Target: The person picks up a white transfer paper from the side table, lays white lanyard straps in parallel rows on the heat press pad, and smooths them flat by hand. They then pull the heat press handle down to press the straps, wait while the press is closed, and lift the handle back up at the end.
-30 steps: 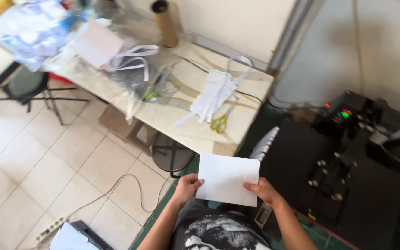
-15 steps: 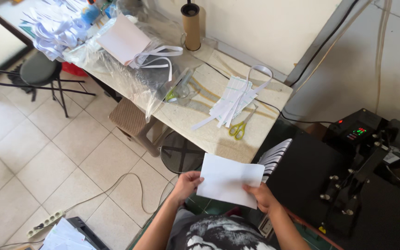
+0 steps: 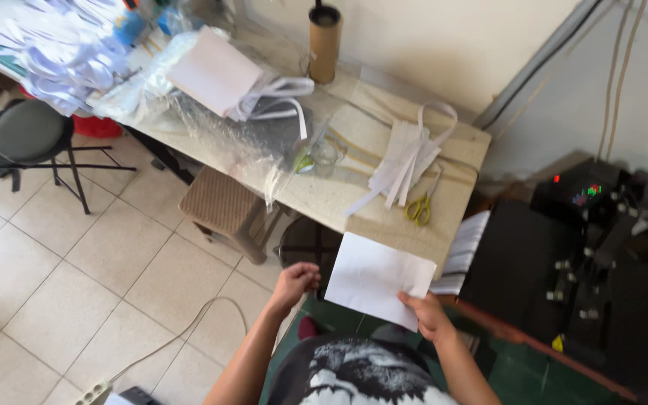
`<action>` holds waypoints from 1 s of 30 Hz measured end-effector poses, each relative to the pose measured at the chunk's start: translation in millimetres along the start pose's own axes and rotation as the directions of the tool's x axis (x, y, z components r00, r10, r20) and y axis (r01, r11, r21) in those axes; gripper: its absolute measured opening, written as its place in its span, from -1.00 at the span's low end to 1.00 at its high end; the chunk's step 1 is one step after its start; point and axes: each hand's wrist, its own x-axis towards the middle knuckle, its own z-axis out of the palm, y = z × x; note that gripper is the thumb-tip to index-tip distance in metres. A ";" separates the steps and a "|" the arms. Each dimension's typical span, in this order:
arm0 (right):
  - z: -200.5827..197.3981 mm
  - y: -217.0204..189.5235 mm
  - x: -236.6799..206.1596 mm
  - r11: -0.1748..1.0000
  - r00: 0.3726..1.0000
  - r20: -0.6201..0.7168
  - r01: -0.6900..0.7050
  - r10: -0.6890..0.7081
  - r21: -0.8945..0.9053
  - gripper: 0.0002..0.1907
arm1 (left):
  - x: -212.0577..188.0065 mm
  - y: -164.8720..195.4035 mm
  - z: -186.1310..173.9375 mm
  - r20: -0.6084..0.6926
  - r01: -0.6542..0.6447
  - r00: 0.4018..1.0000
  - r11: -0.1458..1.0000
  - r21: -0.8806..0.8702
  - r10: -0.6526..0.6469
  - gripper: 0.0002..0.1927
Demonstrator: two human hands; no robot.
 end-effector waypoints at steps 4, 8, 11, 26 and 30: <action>7.5 18.4 -11.7 0.999 0.996 -0.073 -0.044 0.043 -0.005 -0.57 | 11.7 1.8 -6.9 0.048 0.025 0.999 0.998 -0.064 -0.022 -0.82; 4.0 20.7 -15.1 0.995 0.992 -0.090 -0.090 0.086 -0.037 -0.57 | 18.0 -11.3 3.2 0.110 0.045 0.993 0.999 -0.015 -0.043 -0.81; -2.9 15.8 -6.5 0.995 0.992 -0.098 -0.085 0.080 -0.057 -0.57 | 26.8 -24.8 15.2 0.125 0.059 0.991 0.998 -0.003 -0.058 -0.81; 28.9 -44.5 135.6 0.936 0.987 0.088 -0.101 0.138 -0.337 -0.58 | 72.8 45.2 3.7 -0.043 0.121 0.993 0.959 0.258 -0.114 -0.74; 28.4 -69.1 161.7 0.976 0.981 0.124 -0.123 0.146 -0.177 -0.61 | 102.4 55.2 11.3 -0.116 0.088 0.992 0.933 0.348 -0.050 -0.74</action>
